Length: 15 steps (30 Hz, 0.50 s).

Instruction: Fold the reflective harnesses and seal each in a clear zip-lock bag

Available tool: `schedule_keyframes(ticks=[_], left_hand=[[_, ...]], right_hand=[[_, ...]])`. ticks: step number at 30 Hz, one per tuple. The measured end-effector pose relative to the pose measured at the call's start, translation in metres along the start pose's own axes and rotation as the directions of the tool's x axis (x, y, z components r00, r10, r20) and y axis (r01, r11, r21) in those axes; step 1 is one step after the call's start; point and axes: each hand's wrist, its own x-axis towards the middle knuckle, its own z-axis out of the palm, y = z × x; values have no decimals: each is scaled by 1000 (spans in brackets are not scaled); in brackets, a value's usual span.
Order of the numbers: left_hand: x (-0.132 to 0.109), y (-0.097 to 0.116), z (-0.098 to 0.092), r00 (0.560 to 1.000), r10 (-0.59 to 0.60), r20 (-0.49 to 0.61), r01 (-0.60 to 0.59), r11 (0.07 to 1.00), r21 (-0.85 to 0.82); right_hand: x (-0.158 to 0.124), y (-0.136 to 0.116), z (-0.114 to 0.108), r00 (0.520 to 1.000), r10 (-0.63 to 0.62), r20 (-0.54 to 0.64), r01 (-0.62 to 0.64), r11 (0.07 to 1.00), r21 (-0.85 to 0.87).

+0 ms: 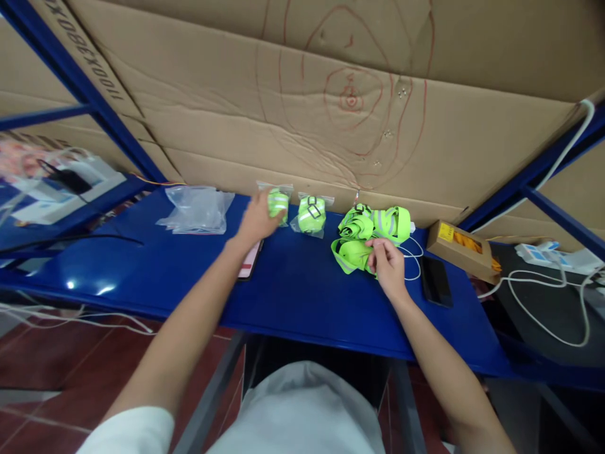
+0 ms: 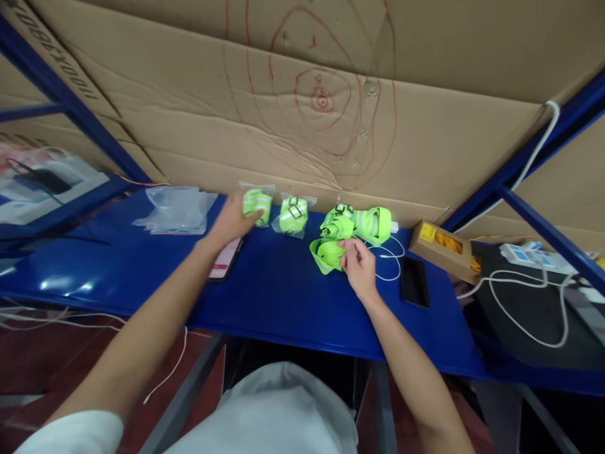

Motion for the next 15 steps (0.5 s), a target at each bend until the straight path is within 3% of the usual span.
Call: schedule_keyframes(ticks=[2, 4, 8, 11, 15], left_hand=[[3, -25, -31, 977, -185, -102, 205, 950, 237], [4, -51, -59, 925, -313, -213, 370, 866, 335], [-1, -87, -88, 812, -554, -184, 576, 710, 406], [-7, -90, -88, 815, -545, -197, 573, 706, 417], [-12, -69, -87, 856, -433, -281, 515, 758, 402]], right_hand=[[-2, 1, -1, 1000, -22, 20, 23, 999, -34], [-4, 1, -2, 998, -48, 45, 52, 996, -77], [-7, 1, -1, 989, -100, 108, 116, 980, -162], [-8, 2, 0, 980, -125, 154, 157, 964, -215], [-6, 5, 0, 974, -143, 173, 187, 944, -272]])
